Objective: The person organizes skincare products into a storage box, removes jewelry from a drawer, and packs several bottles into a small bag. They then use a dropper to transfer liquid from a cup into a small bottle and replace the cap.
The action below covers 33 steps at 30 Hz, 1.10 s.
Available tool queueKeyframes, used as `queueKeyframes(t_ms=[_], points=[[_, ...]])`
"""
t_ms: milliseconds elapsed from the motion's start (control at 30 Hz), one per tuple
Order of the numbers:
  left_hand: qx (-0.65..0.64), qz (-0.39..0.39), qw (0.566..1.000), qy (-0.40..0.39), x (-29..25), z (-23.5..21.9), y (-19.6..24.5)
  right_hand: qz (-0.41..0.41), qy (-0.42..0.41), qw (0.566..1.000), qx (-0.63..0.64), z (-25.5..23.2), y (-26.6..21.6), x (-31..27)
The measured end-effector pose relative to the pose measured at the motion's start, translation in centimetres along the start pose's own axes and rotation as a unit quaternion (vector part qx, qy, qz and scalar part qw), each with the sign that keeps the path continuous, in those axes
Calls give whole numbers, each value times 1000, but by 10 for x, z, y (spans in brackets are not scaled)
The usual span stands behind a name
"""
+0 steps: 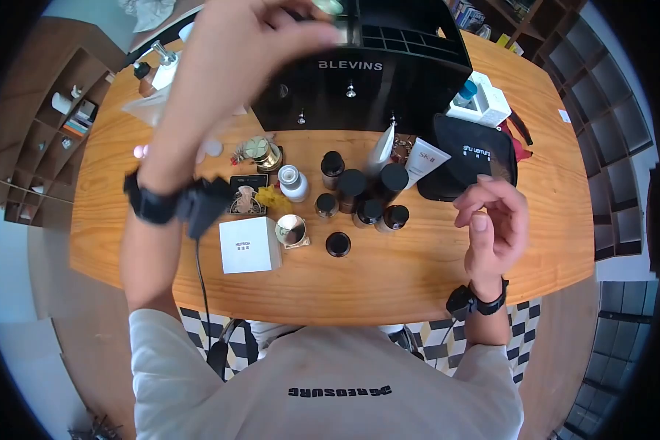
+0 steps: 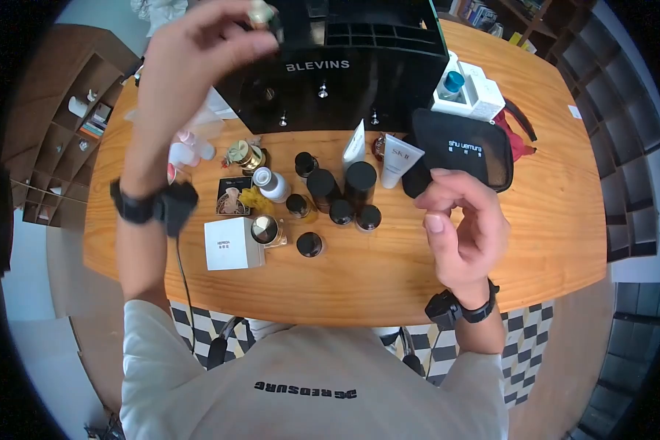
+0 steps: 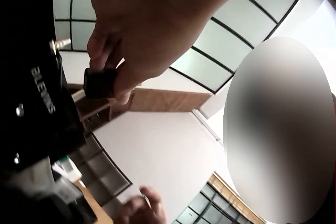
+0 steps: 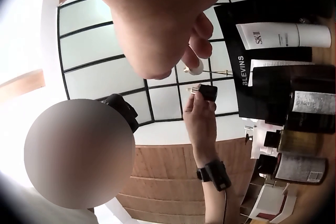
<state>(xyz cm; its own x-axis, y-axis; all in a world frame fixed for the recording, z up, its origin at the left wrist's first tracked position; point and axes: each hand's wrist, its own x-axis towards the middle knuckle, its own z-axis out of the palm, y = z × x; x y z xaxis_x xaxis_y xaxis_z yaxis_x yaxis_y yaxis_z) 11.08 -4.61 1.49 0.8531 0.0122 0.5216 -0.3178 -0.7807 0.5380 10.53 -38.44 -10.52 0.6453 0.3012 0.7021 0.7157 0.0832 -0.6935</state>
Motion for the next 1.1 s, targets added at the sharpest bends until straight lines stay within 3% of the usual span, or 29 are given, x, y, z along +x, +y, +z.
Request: queueKeyframes(t_ms=[33, 67, 100, 133, 200, 300, 433, 567, 633, 667, 733, 767, 800, 867, 1000, 1033, 1067, 1100], points=[[-35, -74, 996, -22, 16, -13, 24, -8, 1, 1000, -12, -1, 2, -1], [5, -64, 998, 2, 30, -12, 6, -13, -3, 1000, -10, -1, 4, 2], [-72, -101, 992, -8, 39, -11, -11, -42, -17, 998, -47, 0, 5, 4], [-72, -103, 992, -4, 49, -10, -25, -68, -30, 994, -84, 2, 4, 5], [-72, -129, 985, -94, 67, -5, -53, -47, -34, 995, -82, 6, 1, 5], [-82, -160, 975, -130, 87, 12, -93, 4, -30, 999, -39, 9, 2, 2], [-46, -176, 976, -116, 101, 28, -100, 22, -37, 998, -49, 7, 3, 3], [-18, -154, 982, -110, 94, 30, -90, -5, -55, 995, -85, 5, 6, 5], [-37, -157, 987, -17, 77, 27, -80, -11, -57, 994, -93, 4, 4, 7], [-35, -157, 987, -23, 71, 23, -68, -18, -60, 993, -102, 4, 2, 8], [166, -93, 973, -130, 62, 11, -48, -18, -61, 992, -105, 5, -2, 7], [147, -45, 982, -113, 59, 23, -108, -25, -68, 991, -110, 5, -3, 8], [148, -45, 981, -114, 61, 24, -107, -26, -67, 992, -108, 6, -3, 9], [146, -91, 965, -196, 66, 29, -100, -67, -84, 987, -121, 7, -3, 11], [172, -90, 962, -190, 80, 36, -109, -56, -91, 985, -132, 8, -3, 11], [203, -39, 967, -146, 81, 41, -119, -44, -90, 987, -127, 9, -2, 11], [201, -37, 968, -146, 87, 38, -101, -32, -89, 988, -123, 9, -2, 11], [174, -86, 956, -220, 98, 31, -80, -32, -90, 987, -126, 9, -1, 11]])
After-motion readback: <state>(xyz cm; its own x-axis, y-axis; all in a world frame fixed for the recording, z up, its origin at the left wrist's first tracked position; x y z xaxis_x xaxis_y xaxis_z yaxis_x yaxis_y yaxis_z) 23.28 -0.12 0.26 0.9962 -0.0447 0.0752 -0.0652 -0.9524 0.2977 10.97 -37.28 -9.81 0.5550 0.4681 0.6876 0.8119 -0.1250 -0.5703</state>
